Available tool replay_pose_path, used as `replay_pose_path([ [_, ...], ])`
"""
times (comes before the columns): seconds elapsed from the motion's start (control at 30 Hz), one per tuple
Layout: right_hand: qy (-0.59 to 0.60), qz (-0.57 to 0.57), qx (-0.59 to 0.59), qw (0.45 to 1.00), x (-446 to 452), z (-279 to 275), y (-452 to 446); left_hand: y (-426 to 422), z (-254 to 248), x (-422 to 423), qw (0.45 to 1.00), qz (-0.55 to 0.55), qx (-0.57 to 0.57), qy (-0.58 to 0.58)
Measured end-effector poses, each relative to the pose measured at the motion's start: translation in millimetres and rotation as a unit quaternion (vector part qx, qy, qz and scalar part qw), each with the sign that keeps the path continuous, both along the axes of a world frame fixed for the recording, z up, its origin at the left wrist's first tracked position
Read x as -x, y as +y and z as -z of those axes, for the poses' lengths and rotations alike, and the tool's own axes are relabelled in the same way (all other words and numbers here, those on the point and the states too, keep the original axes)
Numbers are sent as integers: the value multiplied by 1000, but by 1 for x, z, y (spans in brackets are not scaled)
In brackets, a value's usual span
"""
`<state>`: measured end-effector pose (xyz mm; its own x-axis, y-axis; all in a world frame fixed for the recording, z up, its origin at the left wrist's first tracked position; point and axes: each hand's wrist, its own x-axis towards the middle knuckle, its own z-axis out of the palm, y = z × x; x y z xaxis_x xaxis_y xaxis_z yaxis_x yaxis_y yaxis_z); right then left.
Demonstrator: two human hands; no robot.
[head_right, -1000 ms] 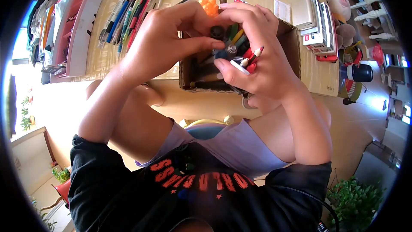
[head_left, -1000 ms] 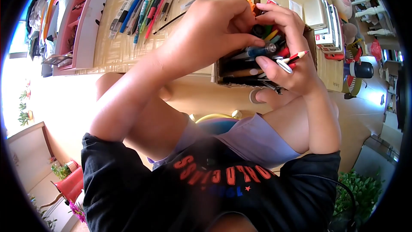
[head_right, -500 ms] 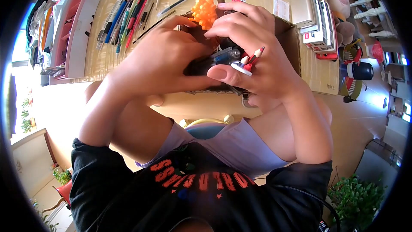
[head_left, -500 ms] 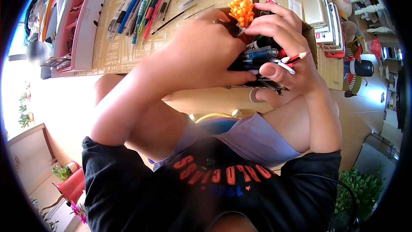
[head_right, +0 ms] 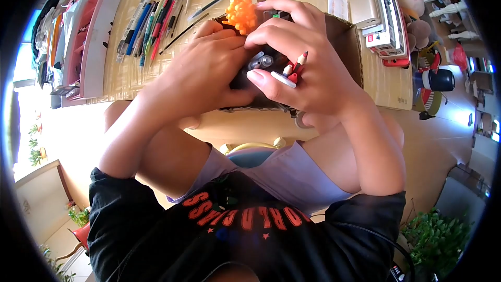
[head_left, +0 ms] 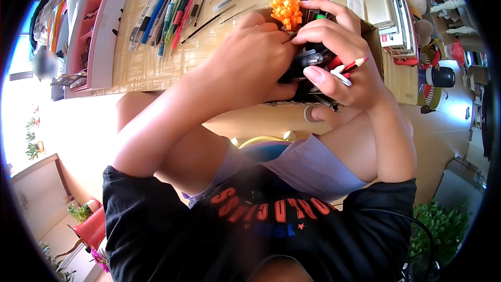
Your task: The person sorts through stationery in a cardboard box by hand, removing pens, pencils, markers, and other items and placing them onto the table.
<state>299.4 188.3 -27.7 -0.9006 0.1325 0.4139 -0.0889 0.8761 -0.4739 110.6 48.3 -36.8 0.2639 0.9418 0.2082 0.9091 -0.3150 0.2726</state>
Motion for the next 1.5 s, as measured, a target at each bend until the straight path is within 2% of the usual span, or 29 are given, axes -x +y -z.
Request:
replay_pose_path([
  [0.1, 2, 1, 2, 1000, 0, 1, 0, 2, -4, -1, 999, -8, 35, 4],
  [0.4, 6, -23, -10, 1000, 0, -6, 1, 3, -2, -3, 999, -12, 16, 27],
  [0.5, 8, -34, -33, 999, -1, -5, 2, 3, 0, 0, 1000, 9, -23, 7],
  [0.7, 8, -41, 16, 999, -2, -6, 5, -3, -4, 5, 999, -1, -7, -42],
  [0.8, 8, -35, 24, 999, -2, -8, 3, -3, -18, 8, 989, 12, 118, -90],
  [0.9, 13, -33, 12, 999, -1, -6, 3, -13, -10, 8, 997, 5, 49, -60],
  [1.03, 17, -39, 16, 999, -1, -5, 2, -15, -19, 8, 998, -15, 65, -14],
  [1.13, 12, -35, 15, 999, -1, -5, 2, -14, -8, 8, 1000, -10, 16, 9],
  [1.23, 10, -32, 19, 999, -1, -5, 2, -14, -14, 4, 995, -40, 81, -48],
  [1.33, 9, -31, 18, 999, -1, -6, 1, -14, -15, 4, 994, -51, 91, -14],
  [1.5, 11, -37, 20, 999, 0, -5, 1, -17, -19, -1, 993, -70, 94, -22],
])
